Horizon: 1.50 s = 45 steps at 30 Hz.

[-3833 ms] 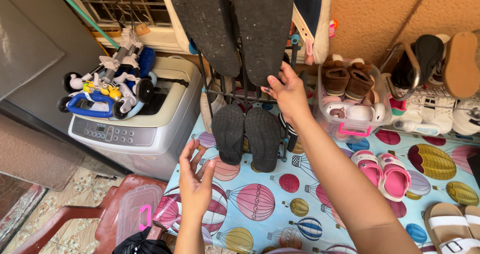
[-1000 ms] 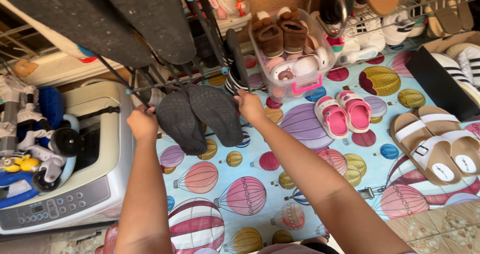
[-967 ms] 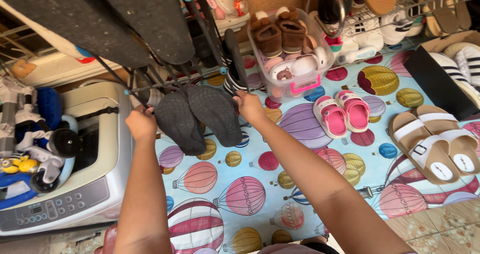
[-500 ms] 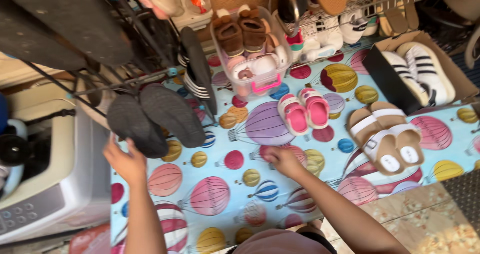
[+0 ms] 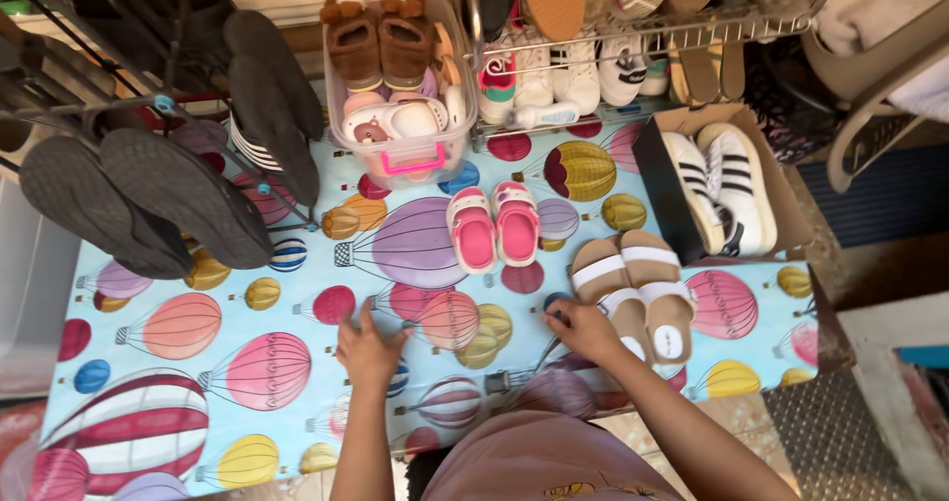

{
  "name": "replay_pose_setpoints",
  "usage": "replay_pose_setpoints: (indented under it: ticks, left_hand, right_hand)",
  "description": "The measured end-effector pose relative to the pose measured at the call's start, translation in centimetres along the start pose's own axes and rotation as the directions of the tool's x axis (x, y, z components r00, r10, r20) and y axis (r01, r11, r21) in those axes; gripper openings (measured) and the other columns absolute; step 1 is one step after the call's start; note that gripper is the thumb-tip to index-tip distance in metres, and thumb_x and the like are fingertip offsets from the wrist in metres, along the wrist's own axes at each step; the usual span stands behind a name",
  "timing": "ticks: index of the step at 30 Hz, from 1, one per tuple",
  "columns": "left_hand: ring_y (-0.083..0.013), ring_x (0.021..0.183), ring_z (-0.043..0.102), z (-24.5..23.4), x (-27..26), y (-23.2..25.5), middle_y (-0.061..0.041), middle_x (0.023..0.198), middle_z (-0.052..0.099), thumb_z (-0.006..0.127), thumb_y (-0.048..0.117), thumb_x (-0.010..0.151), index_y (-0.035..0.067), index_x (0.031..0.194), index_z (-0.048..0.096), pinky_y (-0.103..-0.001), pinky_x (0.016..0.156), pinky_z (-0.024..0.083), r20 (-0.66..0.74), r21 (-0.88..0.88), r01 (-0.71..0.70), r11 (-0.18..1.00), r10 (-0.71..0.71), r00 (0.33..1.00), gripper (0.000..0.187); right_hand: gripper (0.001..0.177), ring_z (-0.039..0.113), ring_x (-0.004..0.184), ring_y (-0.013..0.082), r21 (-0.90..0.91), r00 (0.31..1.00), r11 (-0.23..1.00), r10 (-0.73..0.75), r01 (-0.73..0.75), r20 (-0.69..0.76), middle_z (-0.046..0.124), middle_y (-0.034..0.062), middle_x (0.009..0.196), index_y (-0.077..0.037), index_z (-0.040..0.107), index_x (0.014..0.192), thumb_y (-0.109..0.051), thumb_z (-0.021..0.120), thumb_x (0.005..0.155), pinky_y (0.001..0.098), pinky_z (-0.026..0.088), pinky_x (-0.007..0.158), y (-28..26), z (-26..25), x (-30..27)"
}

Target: The person organizes a collection of shoes on a patterned floor mat. They pick up various pairs including sandals, sneakers, and slippers, place them into a clear plastic container and a cardboard box, and arrange the remaining pairs neatly on the floor.

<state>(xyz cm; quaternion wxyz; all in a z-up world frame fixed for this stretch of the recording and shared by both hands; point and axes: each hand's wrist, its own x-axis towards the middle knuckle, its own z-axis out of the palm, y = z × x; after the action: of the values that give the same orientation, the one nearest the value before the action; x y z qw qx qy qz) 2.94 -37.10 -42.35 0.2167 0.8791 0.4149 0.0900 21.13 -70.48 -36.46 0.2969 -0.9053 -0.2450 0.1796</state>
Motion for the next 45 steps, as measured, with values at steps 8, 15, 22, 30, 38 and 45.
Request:
replay_pose_setpoints:
  ticks: [8, 15, 22, 30, 38, 45]
  left_hand:
    - [-0.0394, 0.134, 0.048, 1.9, -1.5, 6.9, -0.021, 0.149, 0.048, 0.088, 0.039, 0.064, 0.017, 0.140, 0.053, -0.049, 0.111, 0.042, -0.027, -0.104, -0.152, 0.983, 0.150, 0.988, 0.086]
    - [-0.0490, 0.137, 0.040, 6.0, 0.1, 19.6, -0.030, 0.150, 0.038, 0.079, 0.042, 0.084, 0.018, 0.139, 0.057, -0.052, 0.111, 0.037, 0.044, -0.266, -0.440, 0.858, 0.467, 0.883, 0.064]
    - [-0.0524, 0.146, 0.021, 11.8, 4.6, 23.5, -0.036, 0.152, 0.029, 0.071, 0.045, 0.086, 0.014, 0.150, 0.047, -0.060, 0.116, 0.024, 0.166, -0.087, -0.356, 0.931, 0.366, 0.916, 0.075]
    - [-0.0489, 0.133, 0.044, 14.4, 4.7, 19.4, -0.034, 0.136, 0.051, 0.063, 0.021, 0.095, 0.010, 0.139, 0.061, -0.060, 0.110, 0.033, -0.187, -0.092, -0.448, 0.889, 0.426, 0.885, 0.045]
    - [-0.0432, 0.102, 0.054, 6.7, 6.6, 11.9, -0.028, 0.118, 0.054, 0.062, 0.015, 0.095, 0.008, 0.132, 0.068, -0.055, 0.092, 0.045, -0.293, -0.096, -0.308, 0.947, 0.269, 0.918, 0.038]
    - [-0.0423, 0.111, 0.056, 7.3, 11.1, 7.8, -0.027, 0.127, 0.052, 0.061, 0.023, 0.096, 0.015, 0.143, 0.062, -0.055, 0.104, 0.043, -0.133, -0.043, -0.146, 0.988, 0.140, 0.981, 0.048]
  right_hand:
    - [0.018, 0.069, 0.069, 0.0273, 0.151, 0.979, 0.968, -0.200, 0.203, -0.034, 0.071, 0.0134, 0.089, -0.008, 0.071, 0.098, -0.023, 0.073, 0.088, 0.0379, 0.055, 0.065, 1.8, -0.3, 0.5]
    - [0.016, 0.064, 0.064, 0.0227, 0.249, 0.989, 0.958, -0.148, 0.141, 0.011, 0.068, 0.0114, 0.084, -0.007, 0.072, 0.098, -0.019, 0.073, 0.088, 0.0358, 0.052, 0.061, 1.4, -1.7, -0.2]
    - [0.017, 0.065, 0.065, 0.0203, 0.247, 0.985, 0.960, -0.154, 0.132, 0.073, 0.071, 0.0107, 0.081, -0.007, 0.073, 0.099, -0.020, 0.074, 0.088, 0.0347, 0.053, 0.062, 2.7, -1.0, 0.5]
    - [0.021, 0.067, 0.069, 0.0194, 0.241, 0.979, 0.970, -0.083, 0.036, 0.187, 0.074, 0.0092, 0.087, -0.009, 0.072, 0.106, -0.023, 0.072, 0.090, 0.0336, 0.055, 0.066, 2.5, -0.8, 1.2]
    - [0.021, 0.066, 0.069, 0.0217, 0.238, 0.967, 0.969, -0.119, 0.064, 0.225, 0.073, 0.0108, 0.086, -0.008, 0.072, 0.104, -0.024, 0.071, 0.090, 0.0346, 0.054, 0.065, 1.8, 0.2, 1.6]
    - [0.021, 0.068, 0.070, 0.0226, 0.251, 0.969, 0.963, -0.150, 0.099, 0.196, 0.073, 0.0113, 0.085, -0.008, 0.071, 0.103, -0.023, 0.072, 0.090, 0.0352, 0.054, 0.066, 0.9, 0.3, 1.4]
